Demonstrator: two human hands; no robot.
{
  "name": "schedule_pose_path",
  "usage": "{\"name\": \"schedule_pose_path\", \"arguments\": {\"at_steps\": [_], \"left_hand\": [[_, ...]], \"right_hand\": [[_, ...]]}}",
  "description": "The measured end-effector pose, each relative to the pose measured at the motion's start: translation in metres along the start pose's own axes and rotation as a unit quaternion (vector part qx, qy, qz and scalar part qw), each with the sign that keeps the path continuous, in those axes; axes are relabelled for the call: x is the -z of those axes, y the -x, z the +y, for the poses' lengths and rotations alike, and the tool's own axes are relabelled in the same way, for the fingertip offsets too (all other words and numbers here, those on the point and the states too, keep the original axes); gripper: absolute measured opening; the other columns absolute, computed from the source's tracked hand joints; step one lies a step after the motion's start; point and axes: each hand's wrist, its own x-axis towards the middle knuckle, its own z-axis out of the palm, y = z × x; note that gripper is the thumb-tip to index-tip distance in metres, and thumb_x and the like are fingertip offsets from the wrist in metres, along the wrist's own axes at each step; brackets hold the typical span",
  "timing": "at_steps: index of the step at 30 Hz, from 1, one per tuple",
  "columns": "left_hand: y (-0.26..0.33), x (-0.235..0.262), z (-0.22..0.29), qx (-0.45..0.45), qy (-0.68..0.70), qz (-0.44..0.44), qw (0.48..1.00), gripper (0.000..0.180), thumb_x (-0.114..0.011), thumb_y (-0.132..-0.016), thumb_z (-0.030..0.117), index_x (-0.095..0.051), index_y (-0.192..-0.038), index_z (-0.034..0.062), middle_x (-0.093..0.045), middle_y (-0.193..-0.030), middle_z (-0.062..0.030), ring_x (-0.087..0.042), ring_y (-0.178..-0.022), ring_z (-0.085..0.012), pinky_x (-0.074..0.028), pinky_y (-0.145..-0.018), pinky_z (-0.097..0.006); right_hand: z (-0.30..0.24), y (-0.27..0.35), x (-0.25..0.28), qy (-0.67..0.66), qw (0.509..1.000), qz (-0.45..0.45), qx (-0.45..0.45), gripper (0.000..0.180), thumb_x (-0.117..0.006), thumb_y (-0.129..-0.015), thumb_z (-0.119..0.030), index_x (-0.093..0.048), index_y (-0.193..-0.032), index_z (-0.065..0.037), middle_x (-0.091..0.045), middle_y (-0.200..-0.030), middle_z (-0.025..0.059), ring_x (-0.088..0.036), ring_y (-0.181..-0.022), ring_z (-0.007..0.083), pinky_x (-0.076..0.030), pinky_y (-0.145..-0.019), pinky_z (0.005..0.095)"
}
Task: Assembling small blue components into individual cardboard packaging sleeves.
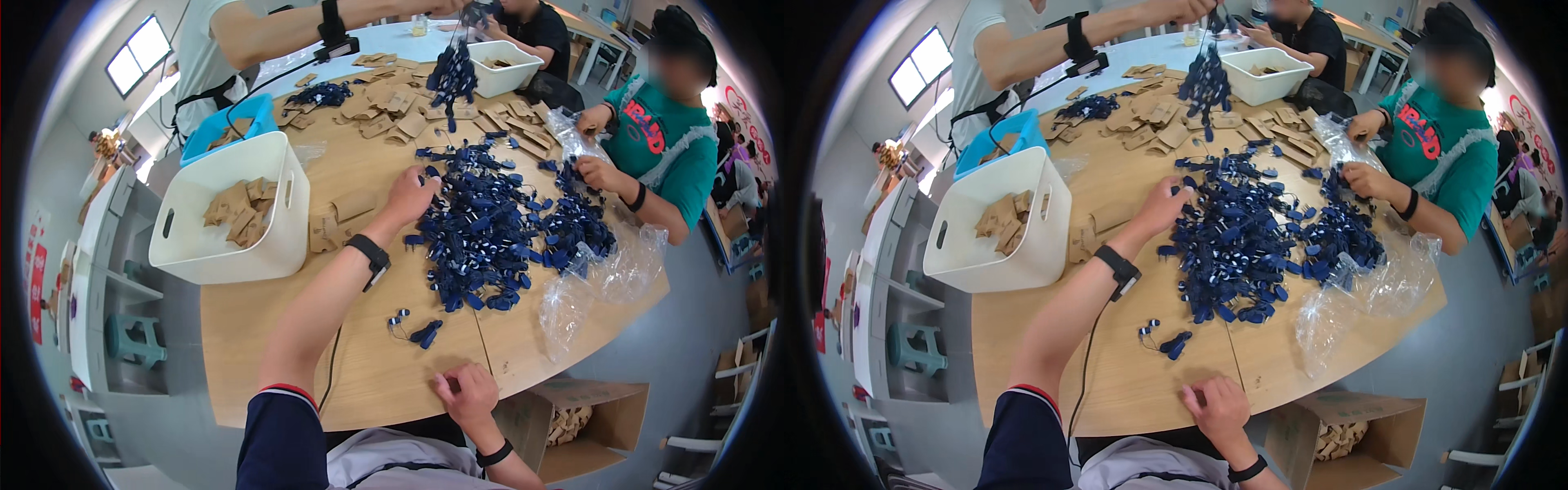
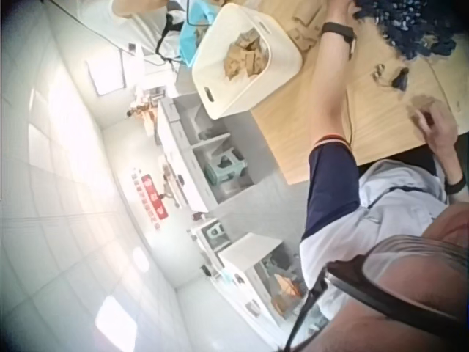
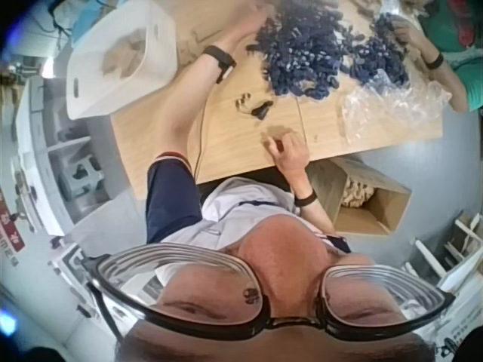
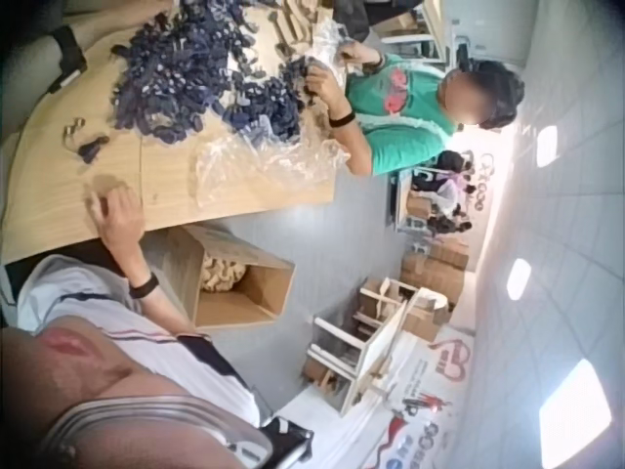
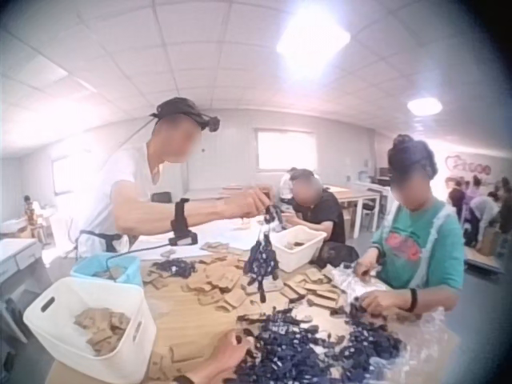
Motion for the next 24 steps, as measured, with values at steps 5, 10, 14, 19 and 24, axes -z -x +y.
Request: {"name": "schedule_pose_path", "arguments": {"at_steps": [5, 10, 14, 19, 24], "left_hand": [[0.011, -0.035, -0.002, -0.064, 0.006, 0.020, 0.998, 0.058, -0.058, -0.089, 0.041, -0.052, -0.126, -0.0041, -0.054, -0.129, -0.0229, -0.048, -0.123, -0.0369, -0.035, -0.107, -0.043], [0.020, -0.064, 0.013, -0.062, 0.037, 0.072, 0.995, 0.056, -0.056, -0.090, 0.038, -0.051, -0.127, -0.0051, -0.052, -0.131, -0.0235, -0.046, -0.125, -0.0374, -0.034, -0.108, -0.041], [0.025, -0.072, 0.027, -0.033, 0.111, 0.044, 0.992, 0.055, -0.054, -0.092, 0.038, -0.052, -0.126, -0.0055, -0.053, -0.130, -0.0228, -0.046, -0.125, -0.0368, -0.034, -0.108, -0.041], [0.032, -0.070, 0.033, -0.041, 0.106, 0.022, 0.993, 0.057, -0.055, -0.092, 0.039, -0.053, -0.125, -0.0066, -0.054, -0.128, -0.0222, -0.047, -0.124, -0.0358, -0.034, -0.108, -0.040], [0.040, -0.067, 0.028, -0.067, 0.087, 0.006, 0.994, 0.060, -0.055, -0.092, 0.039, -0.048, -0.129, -0.0071, -0.050, -0.132, -0.0236, -0.044, -0.126, -0.0371, -0.033, -0.108, -0.041]], "right_hand": [[-0.002, 0.001, 0.001, -0.001, 1.000, 0.001, -0.009, 0.022, -0.080, -0.068, -0.013, -0.058, -0.069, -0.010, -0.054, -0.065, 0.0048, -0.053, -0.058, 0.0243, -0.041, -0.052, 0.0354], [-0.003, 0.001, 0.000, -0.001, 1.000, 0.001, -0.004, 0.021, -0.079, -0.068, -0.012, -0.058, -0.070, -0.009, -0.054, -0.065, 0.0053, -0.053, -0.059, 0.0247, -0.041, -0.052, 0.0357], [-0.003, 0.001, -0.001, 0.003, 1.000, 0.006, -0.006, 0.021, -0.079, -0.068, -0.011, -0.059, -0.070, -0.008, -0.054, -0.065, 0.0058, -0.054, -0.059, 0.0249, -0.042, -0.053, 0.0359], [-0.004, 0.001, -0.001, 0.003, 1.000, 0.008, -0.009, 0.021, -0.079, -0.068, -0.010, -0.059, -0.071, -0.008, -0.054, -0.065, 0.0061, -0.054, -0.060, 0.0252, -0.042, -0.053, 0.0360], [-0.003, -0.001, -0.001, 0.012, 1.000, 0.021, 0.007, 0.020, -0.079, -0.069, -0.012, -0.060, -0.071, -0.010, -0.054, -0.065, 0.0047, -0.054, -0.059, 0.0240, -0.042, -0.052, 0.0348]]}}
